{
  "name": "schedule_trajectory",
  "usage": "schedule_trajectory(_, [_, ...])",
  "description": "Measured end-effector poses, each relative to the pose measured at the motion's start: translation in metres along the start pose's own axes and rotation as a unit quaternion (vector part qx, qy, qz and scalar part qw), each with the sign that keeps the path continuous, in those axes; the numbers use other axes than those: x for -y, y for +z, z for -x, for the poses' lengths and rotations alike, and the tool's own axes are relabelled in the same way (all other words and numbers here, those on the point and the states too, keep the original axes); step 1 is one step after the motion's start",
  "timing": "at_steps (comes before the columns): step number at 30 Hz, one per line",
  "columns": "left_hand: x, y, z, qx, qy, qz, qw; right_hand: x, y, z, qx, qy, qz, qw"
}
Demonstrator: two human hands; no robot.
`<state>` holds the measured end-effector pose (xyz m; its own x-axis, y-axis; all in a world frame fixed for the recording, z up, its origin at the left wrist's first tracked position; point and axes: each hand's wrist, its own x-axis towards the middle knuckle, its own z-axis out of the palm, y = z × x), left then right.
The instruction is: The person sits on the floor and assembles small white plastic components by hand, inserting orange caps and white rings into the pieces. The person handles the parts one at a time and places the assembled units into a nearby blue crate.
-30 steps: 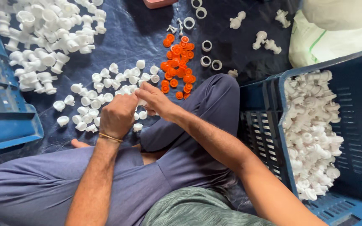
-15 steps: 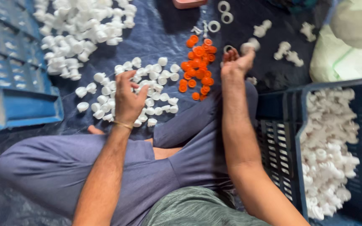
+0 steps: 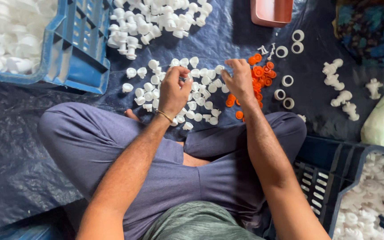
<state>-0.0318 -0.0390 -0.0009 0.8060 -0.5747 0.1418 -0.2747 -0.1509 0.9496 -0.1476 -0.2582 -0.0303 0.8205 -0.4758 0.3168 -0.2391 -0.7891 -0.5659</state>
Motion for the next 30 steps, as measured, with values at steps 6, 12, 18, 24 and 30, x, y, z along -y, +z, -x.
schedule_trajectory(6, [-0.002,0.005,0.004,0.03,0.037,-0.041,0.998,0.02,0.016,-0.066,0.047,-0.005,-0.016,0.999])
schedule_trajectory(12, [0.016,0.0,-0.002,0.018,0.024,-0.04,0.999,0.047,0.065,-0.152,0.044,-0.043,0.026,0.998])
schedule_trajectory(18, [0.027,-0.007,-0.024,-0.002,-0.291,0.373,0.881,0.076,0.046,-0.143,0.191,0.166,-0.048,0.966])
schedule_trajectory(24, [0.015,-0.011,-0.019,0.001,-0.288,0.48,0.829,0.066,-0.047,-0.027,0.255,0.122,-0.243,0.928])
schedule_trajectory(30, [0.006,0.001,0.001,0.081,-0.19,0.359,0.91,0.022,-0.049,0.047,0.174,0.097,0.083,0.976])
